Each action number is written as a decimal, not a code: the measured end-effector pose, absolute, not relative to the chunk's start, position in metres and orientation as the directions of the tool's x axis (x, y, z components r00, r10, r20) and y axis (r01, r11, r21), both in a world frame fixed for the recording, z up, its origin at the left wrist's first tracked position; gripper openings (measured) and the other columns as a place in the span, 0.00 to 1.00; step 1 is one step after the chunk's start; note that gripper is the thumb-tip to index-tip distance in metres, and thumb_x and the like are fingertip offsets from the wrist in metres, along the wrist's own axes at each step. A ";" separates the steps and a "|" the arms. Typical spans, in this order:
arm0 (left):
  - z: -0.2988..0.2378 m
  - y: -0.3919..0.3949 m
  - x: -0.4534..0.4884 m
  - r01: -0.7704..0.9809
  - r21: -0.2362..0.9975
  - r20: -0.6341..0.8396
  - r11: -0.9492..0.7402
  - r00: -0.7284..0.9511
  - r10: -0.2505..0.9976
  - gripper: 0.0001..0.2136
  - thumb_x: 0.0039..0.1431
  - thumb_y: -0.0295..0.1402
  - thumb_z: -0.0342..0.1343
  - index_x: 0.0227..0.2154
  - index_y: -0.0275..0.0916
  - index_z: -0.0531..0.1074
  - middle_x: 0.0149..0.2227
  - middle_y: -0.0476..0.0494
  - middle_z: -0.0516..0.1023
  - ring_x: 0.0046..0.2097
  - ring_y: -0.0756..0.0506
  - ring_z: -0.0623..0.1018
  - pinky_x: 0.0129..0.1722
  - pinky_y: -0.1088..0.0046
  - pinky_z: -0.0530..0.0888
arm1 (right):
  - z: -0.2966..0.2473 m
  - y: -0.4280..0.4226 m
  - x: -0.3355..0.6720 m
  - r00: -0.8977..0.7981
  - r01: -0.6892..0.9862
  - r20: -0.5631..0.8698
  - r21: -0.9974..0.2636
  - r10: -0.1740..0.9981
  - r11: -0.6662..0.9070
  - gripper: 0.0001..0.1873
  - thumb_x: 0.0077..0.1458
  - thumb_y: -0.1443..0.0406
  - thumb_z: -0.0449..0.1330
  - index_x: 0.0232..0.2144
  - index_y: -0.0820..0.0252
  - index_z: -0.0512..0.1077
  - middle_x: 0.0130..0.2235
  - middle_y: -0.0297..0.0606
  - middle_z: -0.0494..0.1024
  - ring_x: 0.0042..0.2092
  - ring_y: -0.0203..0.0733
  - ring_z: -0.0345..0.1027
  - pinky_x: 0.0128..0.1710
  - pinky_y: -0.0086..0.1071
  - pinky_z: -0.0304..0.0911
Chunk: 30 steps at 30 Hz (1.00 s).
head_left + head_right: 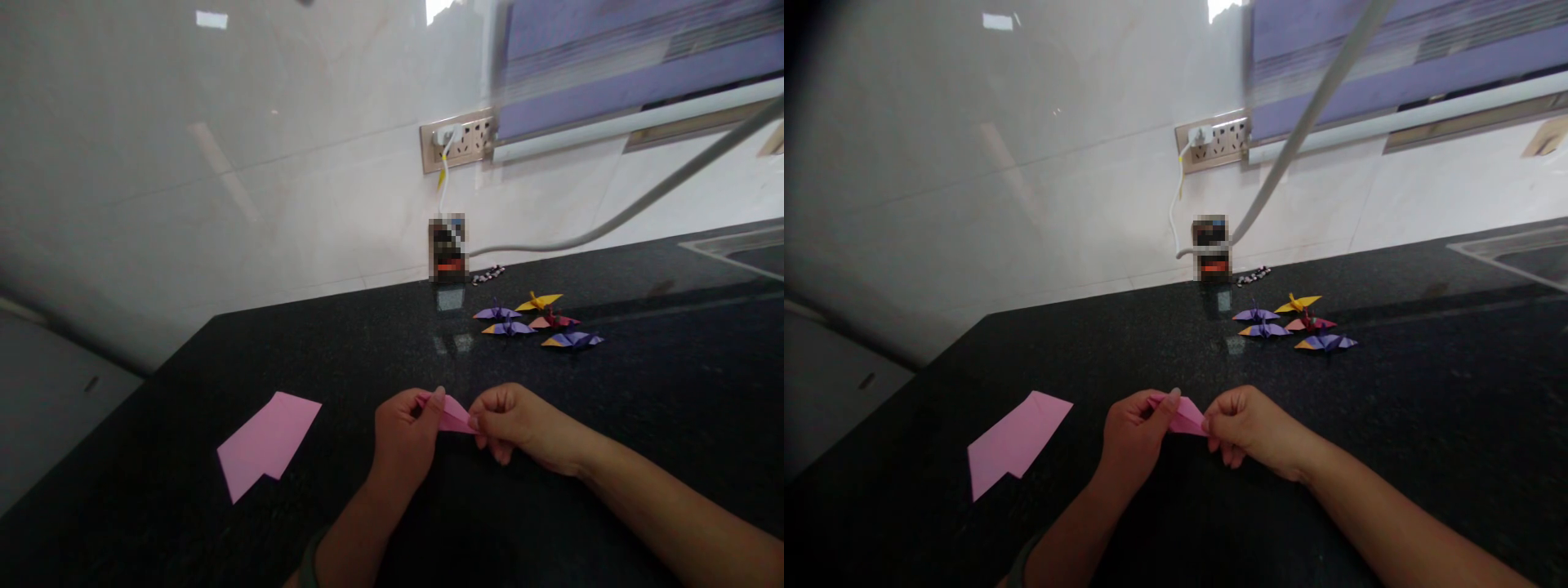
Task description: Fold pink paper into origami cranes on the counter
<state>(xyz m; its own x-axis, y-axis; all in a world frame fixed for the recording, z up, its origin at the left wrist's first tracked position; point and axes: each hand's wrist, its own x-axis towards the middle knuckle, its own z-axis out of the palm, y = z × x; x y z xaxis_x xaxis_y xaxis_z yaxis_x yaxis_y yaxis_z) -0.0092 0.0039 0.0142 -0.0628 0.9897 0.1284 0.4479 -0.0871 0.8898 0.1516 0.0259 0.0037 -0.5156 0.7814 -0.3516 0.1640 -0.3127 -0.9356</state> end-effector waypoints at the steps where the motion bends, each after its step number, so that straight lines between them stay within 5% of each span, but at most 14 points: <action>1: 0.015 0.004 -0.010 0.469 0.878 0.143 -0.097 -0.064 0.988 0.15 0.52 0.40 0.47 0.20 0.35 0.71 0.17 0.50 0.67 0.22 0.52 0.66 0.22 0.77 0.61 | 0.004 0.026 0.152 -0.517 0.175 -0.345 -0.938 0.784 -0.298 0.07 0.44 0.66 0.53 0.20 0.64 0.67 0.18 0.30 0.69 0.16 0.26 0.58 0.15 0.20 0.54; 9: 0.015 0.005 -0.017 0.552 0.816 0.261 -0.173 -0.084 0.962 0.15 0.52 0.40 0.47 0.20 0.36 0.70 0.19 0.50 0.68 0.24 0.51 0.67 0.25 0.77 0.62 | 0.010 0.031 0.160 -0.489 0.197 -0.319 -0.947 0.812 -0.253 0.06 0.44 0.68 0.51 0.23 0.64 0.68 0.19 0.30 0.69 0.16 0.26 0.58 0.15 0.20 0.53; 13: 0.014 0.004 -0.017 0.556 0.814 0.267 -0.172 -0.096 0.959 0.14 0.52 0.39 0.47 0.22 0.36 0.71 0.21 0.48 0.71 0.25 0.50 0.69 0.27 0.77 0.64 | 0.011 0.031 0.158 -0.464 0.134 -0.294 -0.956 0.835 -0.262 0.14 0.48 0.59 0.50 0.22 0.65 0.67 0.19 0.31 0.68 0.16 0.27 0.57 0.15 0.21 0.53; 22: 0.016 0.004 -0.004 0.396 0.911 0.139 -0.116 -0.029 0.990 0.16 0.52 0.41 0.47 0.20 0.35 0.69 0.18 0.51 0.67 0.22 0.52 0.66 0.22 0.79 0.62 | 0.007 0.021 0.144 -0.470 0.258 -0.207 -0.962 0.858 -0.090 0.14 0.47 0.57 0.54 0.19 0.62 0.63 0.16 0.27 0.62 0.16 0.27 0.55 0.15 0.22 0.51; 30: 0.011 0.007 -0.009 0.256 0.966 0.035 -0.032 -0.007 0.999 0.19 0.54 0.44 0.43 0.18 0.35 0.66 0.16 0.51 0.63 0.20 0.53 0.63 0.19 0.79 0.60 | 0.010 0.020 0.143 -0.497 0.249 -0.208 -0.964 0.842 -0.091 0.12 0.48 0.60 0.53 0.19 0.62 0.63 0.18 0.29 0.64 0.16 0.26 0.54 0.15 0.21 0.49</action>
